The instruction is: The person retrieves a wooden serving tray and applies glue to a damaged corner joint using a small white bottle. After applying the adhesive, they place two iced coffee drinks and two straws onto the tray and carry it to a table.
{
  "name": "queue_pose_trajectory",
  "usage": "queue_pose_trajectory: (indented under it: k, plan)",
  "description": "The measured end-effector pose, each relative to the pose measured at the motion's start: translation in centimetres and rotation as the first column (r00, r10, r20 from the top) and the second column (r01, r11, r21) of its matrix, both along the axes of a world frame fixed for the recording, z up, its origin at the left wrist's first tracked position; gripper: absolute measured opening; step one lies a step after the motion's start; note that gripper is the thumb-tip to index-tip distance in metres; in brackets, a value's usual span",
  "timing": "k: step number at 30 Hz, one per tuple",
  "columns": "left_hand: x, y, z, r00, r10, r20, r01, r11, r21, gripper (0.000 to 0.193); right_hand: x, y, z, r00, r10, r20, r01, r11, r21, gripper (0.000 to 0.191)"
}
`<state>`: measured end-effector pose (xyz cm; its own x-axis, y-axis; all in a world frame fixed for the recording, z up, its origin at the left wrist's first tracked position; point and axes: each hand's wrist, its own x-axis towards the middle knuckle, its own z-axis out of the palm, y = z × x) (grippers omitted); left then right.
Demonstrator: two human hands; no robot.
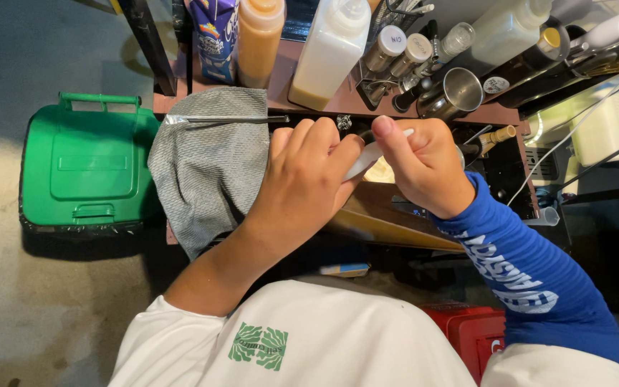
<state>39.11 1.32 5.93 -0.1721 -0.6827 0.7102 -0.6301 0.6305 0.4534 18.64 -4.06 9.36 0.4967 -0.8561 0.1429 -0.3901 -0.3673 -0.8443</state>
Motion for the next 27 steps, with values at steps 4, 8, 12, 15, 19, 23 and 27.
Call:
queue_pose_trajectory:
  k: [4, 8, 12, 15, 19, 23, 27]
  plan:
    - [-0.2, -0.7, -0.6, 0.994, -0.074, -0.086, 0.067, 0.995, -0.078, 0.028, -0.5, -0.5, -0.1, 0.999, 0.01, 0.043, -0.014, 0.997, 0.082, 0.048]
    - [0.2, -1.7, -1.9, 0.911, -0.33, -0.248, 0.354, 0.933, 0.059, 0.032, -0.6, -0.4, 0.6, 0.995, 0.097, -0.017, -0.096, 0.995, 0.035, 0.042]
    - [0.1, -3.0, -3.2, 0.645, -0.536, -0.545, 0.709, 0.685, 0.166, 0.045, -0.6, -0.3, 1.6, 0.979, 0.187, -0.079, -0.191, 0.981, -0.042, 0.043]
    - [0.0, -3.4, -3.8, 0.5, -0.511, -0.699, 0.825, 0.528, 0.204, 0.048, -0.6, -0.3, 1.8, 0.97, 0.224, -0.092, -0.235, 0.962, -0.137, 0.041]
    - [0.0, -3.4, -3.7, 0.58, -0.546, -0.605, 0.733, 0.674, 0.095, 0.047, -0.7, -0.5, 1.4, 0.98, 0.14, -0.145, -0.171, 0.958, -0.229, 0.038]
    - [0.1, -2.8, -2.8, 0.809, -0.397, -0.432, 0.477, 0.874, 0.09, 0.035, -0.6, -0.7, 0.7, 0.994, 0.107, 0.026, -0.104, 0.991, -0.082, 0.036]
    - [-0.1, -2.2, -1.9, 0.861, -0.335, -0.384, 0.359, 0.933, -0.011, 0.025, -0.5, -0.6, 1.0, 0.995, 0.101, -0.006, -0.101, 0.991, -0.089, 0.037]
